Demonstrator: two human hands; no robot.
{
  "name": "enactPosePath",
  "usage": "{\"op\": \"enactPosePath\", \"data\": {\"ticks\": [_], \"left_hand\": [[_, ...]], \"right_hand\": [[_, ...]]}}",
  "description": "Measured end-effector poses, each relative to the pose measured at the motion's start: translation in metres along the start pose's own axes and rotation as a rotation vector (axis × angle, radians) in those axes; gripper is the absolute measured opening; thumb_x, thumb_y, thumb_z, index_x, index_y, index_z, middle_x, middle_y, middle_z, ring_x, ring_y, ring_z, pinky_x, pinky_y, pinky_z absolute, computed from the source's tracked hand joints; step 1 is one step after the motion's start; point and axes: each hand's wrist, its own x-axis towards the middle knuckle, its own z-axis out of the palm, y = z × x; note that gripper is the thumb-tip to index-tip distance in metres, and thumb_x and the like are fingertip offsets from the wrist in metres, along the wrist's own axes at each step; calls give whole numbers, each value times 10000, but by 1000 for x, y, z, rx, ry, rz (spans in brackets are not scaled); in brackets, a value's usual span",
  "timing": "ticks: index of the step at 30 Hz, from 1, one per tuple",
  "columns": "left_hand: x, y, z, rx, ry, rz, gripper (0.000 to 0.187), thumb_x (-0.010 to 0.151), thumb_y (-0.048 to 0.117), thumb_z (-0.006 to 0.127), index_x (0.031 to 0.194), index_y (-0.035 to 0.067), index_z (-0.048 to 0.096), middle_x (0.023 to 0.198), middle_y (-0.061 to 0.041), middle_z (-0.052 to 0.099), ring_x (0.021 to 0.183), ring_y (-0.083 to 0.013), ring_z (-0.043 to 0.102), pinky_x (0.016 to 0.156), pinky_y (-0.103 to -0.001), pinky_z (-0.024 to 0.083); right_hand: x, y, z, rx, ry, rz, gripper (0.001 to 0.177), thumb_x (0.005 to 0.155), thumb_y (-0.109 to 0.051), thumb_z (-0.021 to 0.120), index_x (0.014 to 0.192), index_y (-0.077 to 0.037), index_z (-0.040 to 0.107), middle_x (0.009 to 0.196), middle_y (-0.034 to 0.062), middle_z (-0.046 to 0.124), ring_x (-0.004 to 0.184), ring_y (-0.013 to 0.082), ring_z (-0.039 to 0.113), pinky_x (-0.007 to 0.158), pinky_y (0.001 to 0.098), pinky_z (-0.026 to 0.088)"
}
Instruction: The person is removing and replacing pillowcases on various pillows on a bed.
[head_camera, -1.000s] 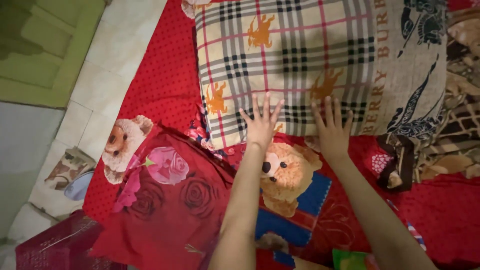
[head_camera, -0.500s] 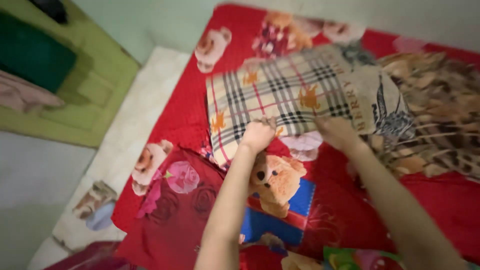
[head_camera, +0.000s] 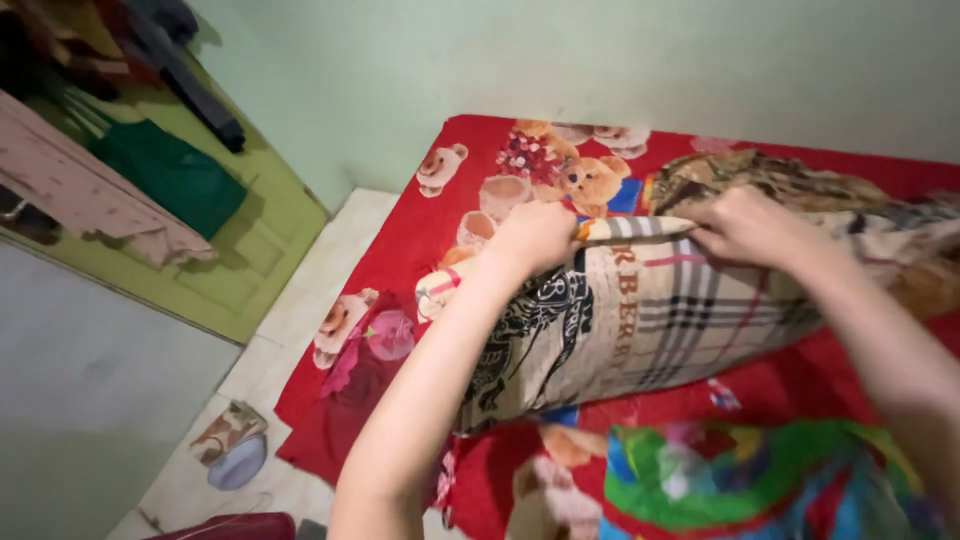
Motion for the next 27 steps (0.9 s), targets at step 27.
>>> {"op": "enactPosePath", "data": {"ticks": [27], "left_hand": [[-461,384,306,-220,-64,239,349,979,223,590,1121,-90,650,908,-190,731,760,-297,719,640,-427,563]], "right_hand": [[-618,-345,161,111,-123,524,310,782,-194,720,1087,-154,758,969,87,789,834,291,756,720,424,609]]}}
